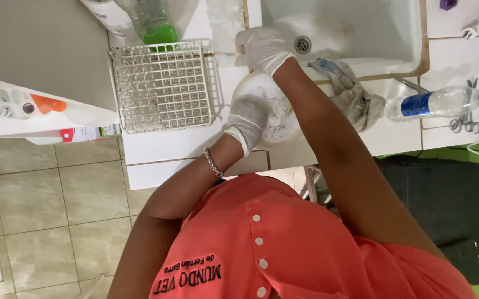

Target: The person scrubs a small metal instrument with a brush in a bowl of soapy water, repeatedly rinsing and scrubbing it. The person handles the instrument and brush with gloved hands over a sink area.

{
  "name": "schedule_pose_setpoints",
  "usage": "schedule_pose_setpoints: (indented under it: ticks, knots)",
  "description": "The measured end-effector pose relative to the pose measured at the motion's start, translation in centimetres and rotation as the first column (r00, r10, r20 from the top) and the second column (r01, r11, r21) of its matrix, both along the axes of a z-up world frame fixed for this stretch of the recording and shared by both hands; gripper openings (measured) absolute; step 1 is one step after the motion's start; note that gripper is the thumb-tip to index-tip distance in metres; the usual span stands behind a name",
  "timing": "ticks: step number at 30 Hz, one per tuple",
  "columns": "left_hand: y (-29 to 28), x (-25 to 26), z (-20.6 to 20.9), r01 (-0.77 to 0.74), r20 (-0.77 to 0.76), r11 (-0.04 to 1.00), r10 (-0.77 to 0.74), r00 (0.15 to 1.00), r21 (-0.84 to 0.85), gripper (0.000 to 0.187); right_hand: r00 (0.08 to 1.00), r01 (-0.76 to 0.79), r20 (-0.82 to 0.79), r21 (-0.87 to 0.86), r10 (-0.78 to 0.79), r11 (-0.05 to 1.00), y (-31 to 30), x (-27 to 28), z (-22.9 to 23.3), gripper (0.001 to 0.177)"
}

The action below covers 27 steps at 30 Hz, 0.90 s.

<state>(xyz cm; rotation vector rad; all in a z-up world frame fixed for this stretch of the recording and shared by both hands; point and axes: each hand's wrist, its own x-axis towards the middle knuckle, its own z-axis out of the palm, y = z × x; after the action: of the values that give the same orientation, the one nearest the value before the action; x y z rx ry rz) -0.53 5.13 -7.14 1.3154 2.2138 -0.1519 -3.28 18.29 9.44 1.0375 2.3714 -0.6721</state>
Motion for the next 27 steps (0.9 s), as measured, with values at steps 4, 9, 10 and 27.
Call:
schedule_pose_setpoints:
  ticks: [4, 9, 10, 27]
  knots:
    - [-0.6, -1.3, 8.9, 0.371, -0.038, 0.925, -0.375, 0.926, -0.081, 0.022, 0.95, 0.249, -0.187, -0.041, -0.252, 0.968, -2.2, 3.2, 3.7, 0.023]
    - [0.2, -1.6, 2.0, 0.527, -0.212, 0.85, -0.517, 0.829, -0.014, 0.018, 0.538, 0.742, -0.23, 0.586, -0.811, 0.326, -6.0, 6.1, -1.5, 0.054]
    - [0.0, -2.3, 2.3, 0.563, -0.211, 0.826, -0.552, 0.807, -0.007, 0.018, 0.504, 0.752, -0.232, 0.591, -0.832, 0.291, -4.9, 8.3, -6.9, 0.054]
    - [-3.5, -7.1, 11.2, 0.693, 0.012, 0.669, -0.721, 0.693, 0.269, 0.04, 0.393, 0.534, -0.917, 0.165, -0.07, 0.829, -9.1, 11.8, -16.1, 0.026]
